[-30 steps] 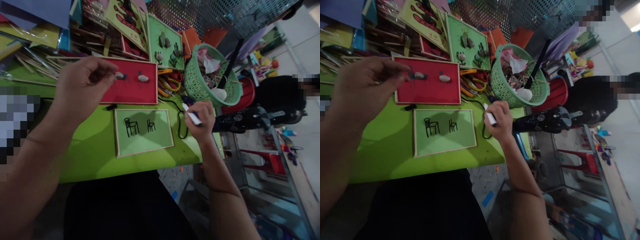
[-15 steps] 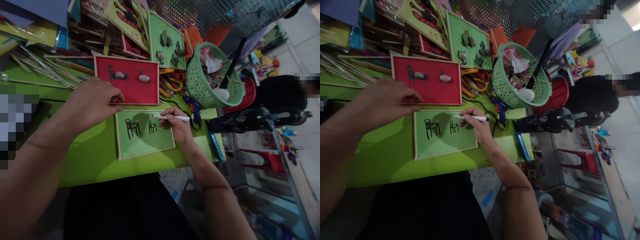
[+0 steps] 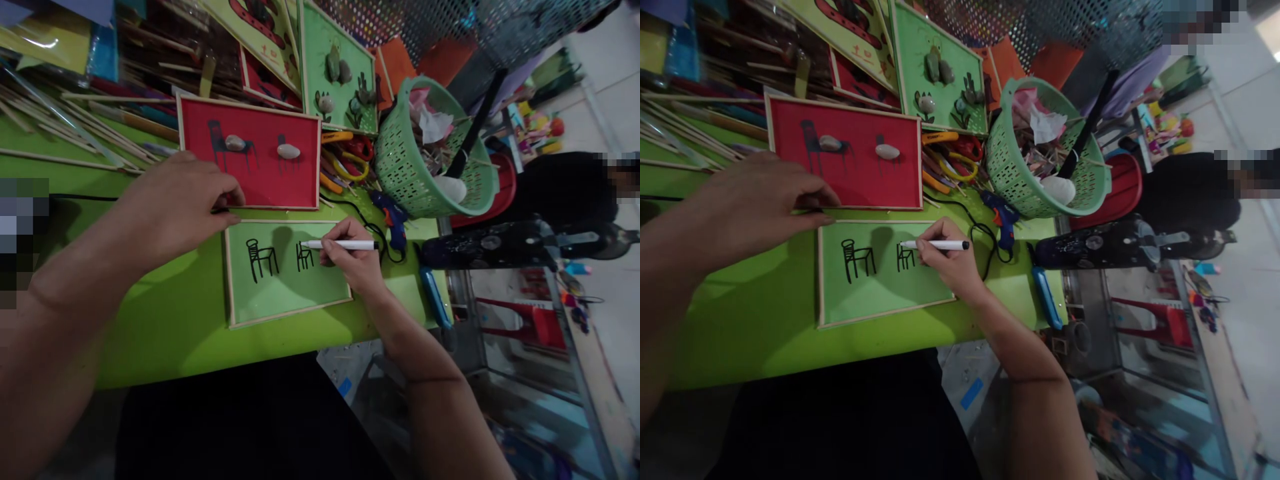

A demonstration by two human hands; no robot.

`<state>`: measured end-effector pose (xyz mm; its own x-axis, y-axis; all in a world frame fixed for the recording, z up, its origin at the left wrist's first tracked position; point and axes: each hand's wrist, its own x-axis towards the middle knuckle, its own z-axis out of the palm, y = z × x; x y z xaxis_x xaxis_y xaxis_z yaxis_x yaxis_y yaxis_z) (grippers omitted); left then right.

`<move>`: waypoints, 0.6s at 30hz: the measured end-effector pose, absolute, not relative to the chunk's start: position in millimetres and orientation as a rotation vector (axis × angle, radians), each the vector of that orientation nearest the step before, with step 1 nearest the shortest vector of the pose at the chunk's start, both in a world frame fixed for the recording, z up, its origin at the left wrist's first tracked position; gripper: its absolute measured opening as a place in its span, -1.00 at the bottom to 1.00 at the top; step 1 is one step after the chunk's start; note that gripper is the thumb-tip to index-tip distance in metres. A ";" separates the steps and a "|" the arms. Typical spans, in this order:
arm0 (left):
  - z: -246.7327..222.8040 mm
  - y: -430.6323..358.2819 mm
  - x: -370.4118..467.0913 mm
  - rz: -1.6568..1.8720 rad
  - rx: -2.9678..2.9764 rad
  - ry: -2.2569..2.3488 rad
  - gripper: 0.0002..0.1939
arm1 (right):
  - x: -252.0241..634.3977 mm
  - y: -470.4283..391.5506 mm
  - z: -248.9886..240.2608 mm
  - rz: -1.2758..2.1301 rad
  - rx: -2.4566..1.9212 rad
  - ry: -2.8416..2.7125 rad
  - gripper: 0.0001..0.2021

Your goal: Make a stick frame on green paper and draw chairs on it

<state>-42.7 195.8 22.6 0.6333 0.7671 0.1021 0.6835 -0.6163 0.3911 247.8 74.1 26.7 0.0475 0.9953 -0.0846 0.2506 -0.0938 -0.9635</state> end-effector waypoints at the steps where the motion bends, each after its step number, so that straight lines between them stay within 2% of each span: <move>1: 22.6 195.4 -42.5 0.372 2.547 1.168 -0.79 | 248.0 74.0 26.4 1.112 -1.481 -1.333 -0.72; 13: 19.5 190.8 -42.1 0.479 2.551 1.202 -0.83 | 248.8 73.5 23.9 1.068 -1.522 -1.429 -0.76; 18: 21.3 192.9 -41.6 0.403 2.515 1.219 -0.81 | 249.8 73.5 21.5 1.047 -1.535 -1.438 -0.78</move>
<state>-41.6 192.9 21.3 0.5969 0.7943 0.1134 0.7051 -0.5867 0.3982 249.8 73.5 21.5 0.0242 0.9979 -0.0596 0.3639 -0.0643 -0.9292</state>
